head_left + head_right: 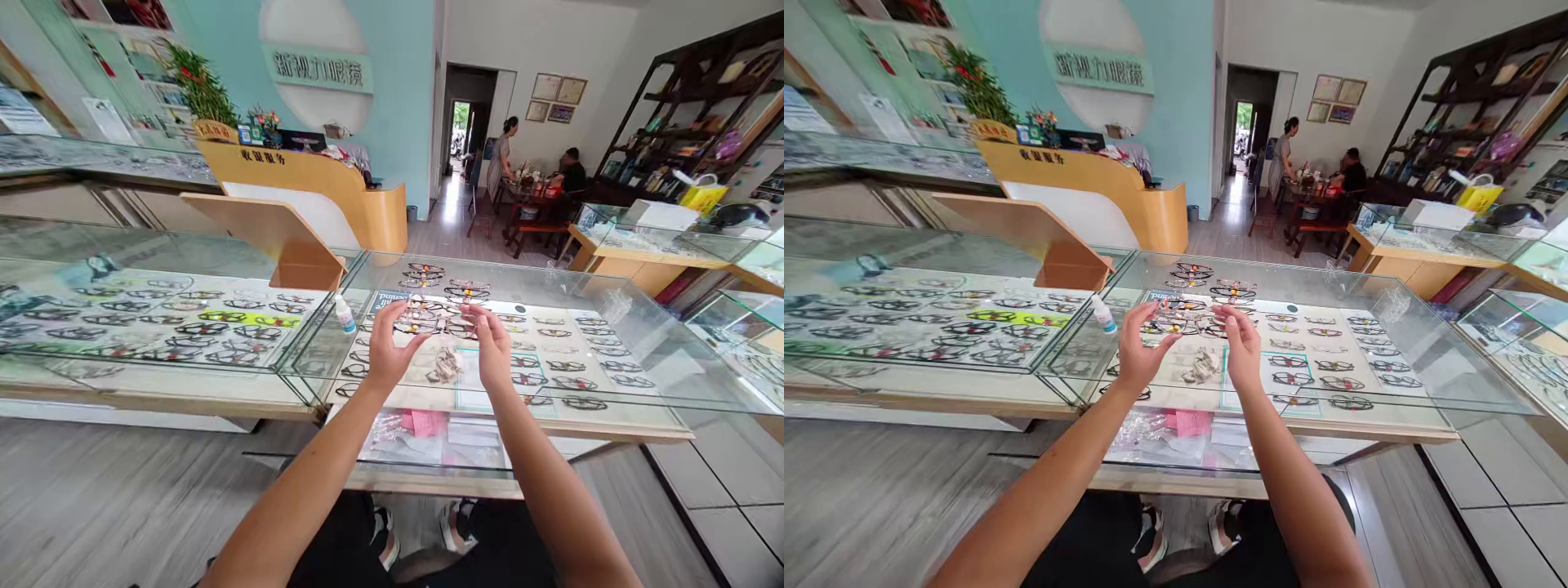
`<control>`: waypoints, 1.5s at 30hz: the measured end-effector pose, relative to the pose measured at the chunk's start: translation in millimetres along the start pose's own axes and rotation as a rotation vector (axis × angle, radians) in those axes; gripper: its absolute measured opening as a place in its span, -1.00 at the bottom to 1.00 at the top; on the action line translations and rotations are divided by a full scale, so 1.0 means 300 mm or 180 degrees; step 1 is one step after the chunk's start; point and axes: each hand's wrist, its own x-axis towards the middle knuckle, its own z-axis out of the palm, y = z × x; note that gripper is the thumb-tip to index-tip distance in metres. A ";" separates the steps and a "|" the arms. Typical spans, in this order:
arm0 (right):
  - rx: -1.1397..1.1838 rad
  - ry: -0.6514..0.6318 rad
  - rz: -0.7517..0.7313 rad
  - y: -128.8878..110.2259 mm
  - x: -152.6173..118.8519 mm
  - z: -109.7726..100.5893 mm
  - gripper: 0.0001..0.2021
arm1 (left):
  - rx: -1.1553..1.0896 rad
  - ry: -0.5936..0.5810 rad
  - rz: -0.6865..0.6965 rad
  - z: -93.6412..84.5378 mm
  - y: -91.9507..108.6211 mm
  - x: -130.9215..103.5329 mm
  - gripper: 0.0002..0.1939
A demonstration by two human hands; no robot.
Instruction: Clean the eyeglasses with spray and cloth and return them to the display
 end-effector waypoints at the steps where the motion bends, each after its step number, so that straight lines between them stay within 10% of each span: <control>1: 0.0034 -0.0035 0.0047 0.002 0.001 -0.001 -0.61 | 0.0024 -0.0043 -0.0066 0.001 0.001 0.000 -0.31; 23: -0.0272 -0.0110 0.0649 0.033 0.029 -0.041 -0.56 | -0.1344 -0.0406 -0.1336 0.013 -0.027 0.010 -0.26; 36: 0.0485 -0.0164 0.1830 0.055 0.033 -0.039 -0.75 | -0.2327 -0.0482 -0.1955 0.015 -0.020 0.032 -0.21; 42: 0.0372 0.0166 0.1443 0.066 0.027 -0.022 -0.68 | -0.2165 -0.0444 -0.2017 0.032 -0.013 0.014 -0.12; 45: -0.0145 0.0397 0.0656 0.050 0.011 -0.014 -0.57 | -0.1513 0.0004 -0.2104 0.037 0.019 0.010 -0.40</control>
